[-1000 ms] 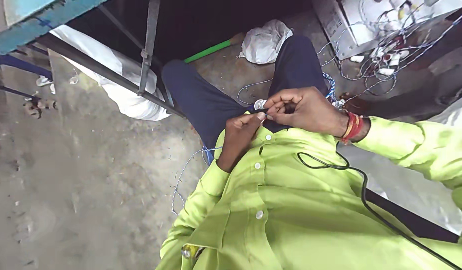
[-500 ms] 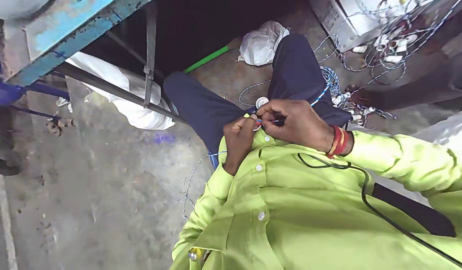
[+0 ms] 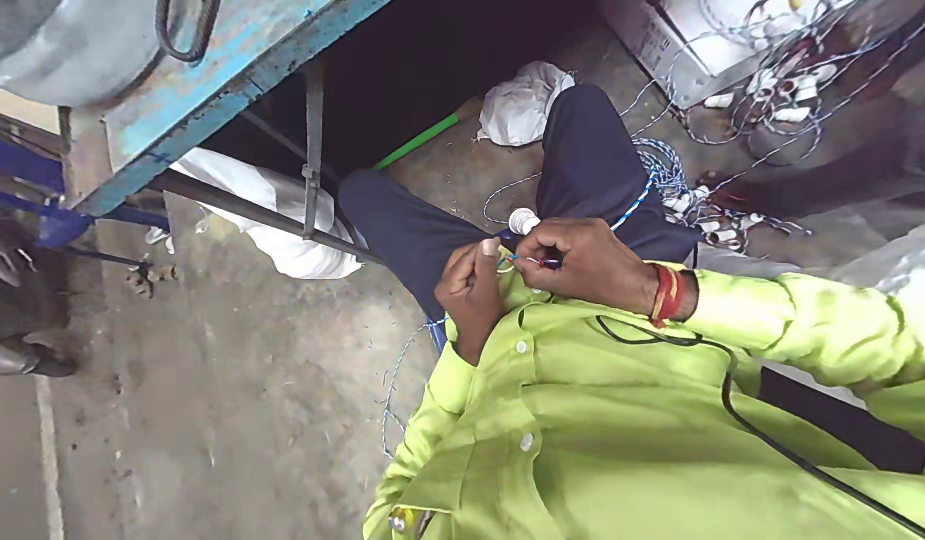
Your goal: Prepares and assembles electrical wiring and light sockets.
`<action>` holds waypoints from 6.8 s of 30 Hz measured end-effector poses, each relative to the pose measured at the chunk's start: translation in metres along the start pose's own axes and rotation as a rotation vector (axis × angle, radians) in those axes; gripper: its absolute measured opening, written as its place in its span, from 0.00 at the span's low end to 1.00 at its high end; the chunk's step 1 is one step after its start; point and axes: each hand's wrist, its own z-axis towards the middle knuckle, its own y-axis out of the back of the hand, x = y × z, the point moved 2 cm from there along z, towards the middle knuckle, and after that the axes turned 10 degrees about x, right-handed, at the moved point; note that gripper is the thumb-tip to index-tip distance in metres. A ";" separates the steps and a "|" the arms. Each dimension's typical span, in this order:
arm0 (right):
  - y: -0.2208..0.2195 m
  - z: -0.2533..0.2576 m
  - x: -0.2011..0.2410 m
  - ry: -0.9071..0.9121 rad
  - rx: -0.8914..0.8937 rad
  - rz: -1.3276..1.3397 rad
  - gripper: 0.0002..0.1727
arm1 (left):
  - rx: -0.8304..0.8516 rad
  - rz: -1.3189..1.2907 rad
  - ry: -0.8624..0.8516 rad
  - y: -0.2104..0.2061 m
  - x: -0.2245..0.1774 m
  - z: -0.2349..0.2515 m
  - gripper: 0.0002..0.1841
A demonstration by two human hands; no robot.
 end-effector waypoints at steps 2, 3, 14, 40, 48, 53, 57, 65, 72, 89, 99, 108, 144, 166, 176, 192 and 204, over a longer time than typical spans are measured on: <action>0.000 -0.001 -0.001 -0.036 -0.036 0.047 0.04 | 0.035 -0.094 0.030 0.000 0.001 0.002 0.17; 0.000 -0.001 -0.001 -0.050 -0.036 0.063 0.03 | 0.063 -0.128 0.017 0.001 0.000 0.002 0.19; -0.001 -0.002 -0.005 -0.044 -0.055 0.100 0.02 | 0.180 0.479 -0.214 0.004 -0.009 -0.006 0.09; 0.023 0.015 -0.015 0.309 0.044 -0.139 0.10 | 0.461 -0.510 0.623 0.014 -0.016 0.005 0.07; 0.016 0.026 -0.016 0.363 0.109 -0.123 0.10 | 0.436 -0.898 0.765 0.020 -0.003 -0.001 0.08; 0.016 0.019 -0.023 0.398 0.162 -0.173 0.13 | 0.360 -0.746 0.838 0.016 -0.009 -0.004 0.08; 0.023 0.017 -0.022 0.498 0.240 -0.289 0.14 | 0.351 -0.655 0.850 0.011 -0.009 -0.004 0.08; 0.021 0.026 -0.022 0.597 0.340 -0.513 0.13 | 0.268 -0.508 0.762 0.001 -0.003 0.000 0.10; 0.015 0.031 -0.021 0.078 0.334 -0.151 0.10 | 0.348 -0.306 0.686 0.002 -0.015 -0.004 0.10; 0.063 0.007 -0.047 0.210 0.314 -0.045 0.18 | 0.278 -0.429 0.693 0.012 -0.014 -0.013 0.08; 0.052 0.000 -0.021 0.395 0.056 -0.132 0.08 | 0.144 -0.473 0.683 0.011 -0.007 -0.009 0.09; 0.045 -0.022 -0.042 0.137 -0.017 -0.207 0.10 | 0.100 -0.493 0.592 0.011 -0.008 -0.007 0.09; 0.054 0.020 -0.020 -0.689 0.457 0.782 0.15 | 0.389 0.540 -0.533 -0.019 -0.022 0.019 0.04; 0.048 -0.003 -0.021 0.247 0.037 -0.013 0.22 | 0.412 0.235 0.017 -0.016 -0.006 0.018 0.05; 0.059 0.009 0.000 0.082 0.152 -0.066 0.10 | 0.420 0.317 -0.068 -0.014 -0.007 0.019 0.06; 0.056 -0.005 -0.029 0.214 0.198 -0.305 0.14 | 0.655 0.064 0.325 0.003 -0.004 0.018 0.06; 0.044 -0.006 -0.040 0.310 0.237 -0.181 0.14 | 0.699 -0.510 0.590 0.011 0.013 0.028 0.19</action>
